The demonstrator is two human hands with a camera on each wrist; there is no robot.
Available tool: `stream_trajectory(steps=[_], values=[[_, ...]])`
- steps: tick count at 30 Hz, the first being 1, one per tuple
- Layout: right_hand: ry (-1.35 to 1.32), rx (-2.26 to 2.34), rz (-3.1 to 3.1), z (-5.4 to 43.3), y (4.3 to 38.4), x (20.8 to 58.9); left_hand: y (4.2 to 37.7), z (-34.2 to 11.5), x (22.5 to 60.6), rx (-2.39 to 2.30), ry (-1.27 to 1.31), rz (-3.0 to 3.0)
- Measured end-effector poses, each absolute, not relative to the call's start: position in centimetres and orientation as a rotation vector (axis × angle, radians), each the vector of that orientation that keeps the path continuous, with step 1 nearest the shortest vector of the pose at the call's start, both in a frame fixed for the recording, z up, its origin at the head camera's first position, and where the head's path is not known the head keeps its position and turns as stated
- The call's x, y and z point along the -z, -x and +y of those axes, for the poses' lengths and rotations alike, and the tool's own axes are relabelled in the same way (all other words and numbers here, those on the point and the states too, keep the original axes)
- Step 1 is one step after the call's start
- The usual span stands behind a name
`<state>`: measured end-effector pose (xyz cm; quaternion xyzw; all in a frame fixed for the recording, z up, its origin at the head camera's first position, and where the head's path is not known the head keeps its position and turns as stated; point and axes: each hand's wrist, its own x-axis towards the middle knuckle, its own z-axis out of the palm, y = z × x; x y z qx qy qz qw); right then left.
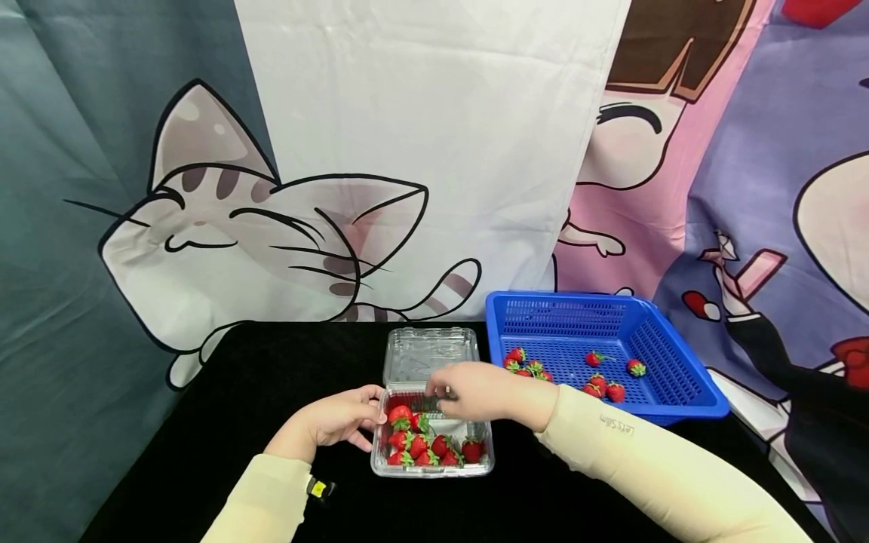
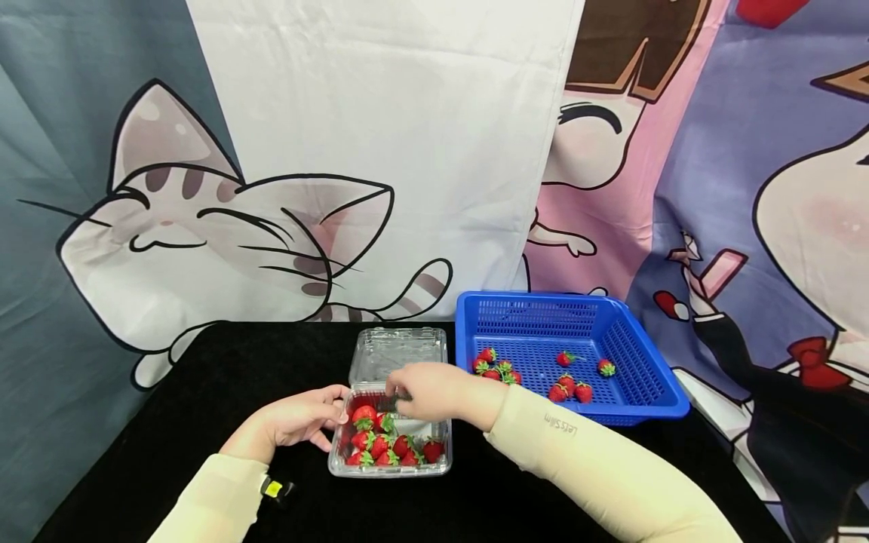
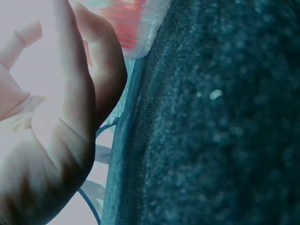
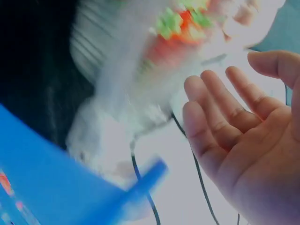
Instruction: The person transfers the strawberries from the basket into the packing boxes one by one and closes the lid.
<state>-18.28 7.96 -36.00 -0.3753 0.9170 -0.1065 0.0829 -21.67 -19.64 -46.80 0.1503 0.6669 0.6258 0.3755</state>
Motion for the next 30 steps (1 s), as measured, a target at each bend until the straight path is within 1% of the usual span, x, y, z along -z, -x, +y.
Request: stream_trajectory(steps=[3,8,14,17,22,30], values=[[1.063,0.423,2.806,8.7,19.2,34.4,21.7,-19.7,46.8,-1.600,-0.387,1.710],[0.863,0.624,2.900,10.7,21.2,32.1,21.7,-19.7,46.8,-1.602,-0.384,1.714],[0.616,0.812,2.986,13.8,24.1,30.9,21.7,-19.8,46.7,-1.603,-0.375,1.722],[0.520,0.865,3.010,15.1,25.4,31.2,21.6,-19.9,46.6,-1.605,-0.377,1.722],[0.401,0.892,3.061,17.0,27.3,33.0,21.6,-19.8,46.7,-1.611,-0.383,1.716],[0.281,0.867,3.105,19.2,29.3,35.6,21.6,-19.6,46.9,-1.607,-0.372,1.722]])
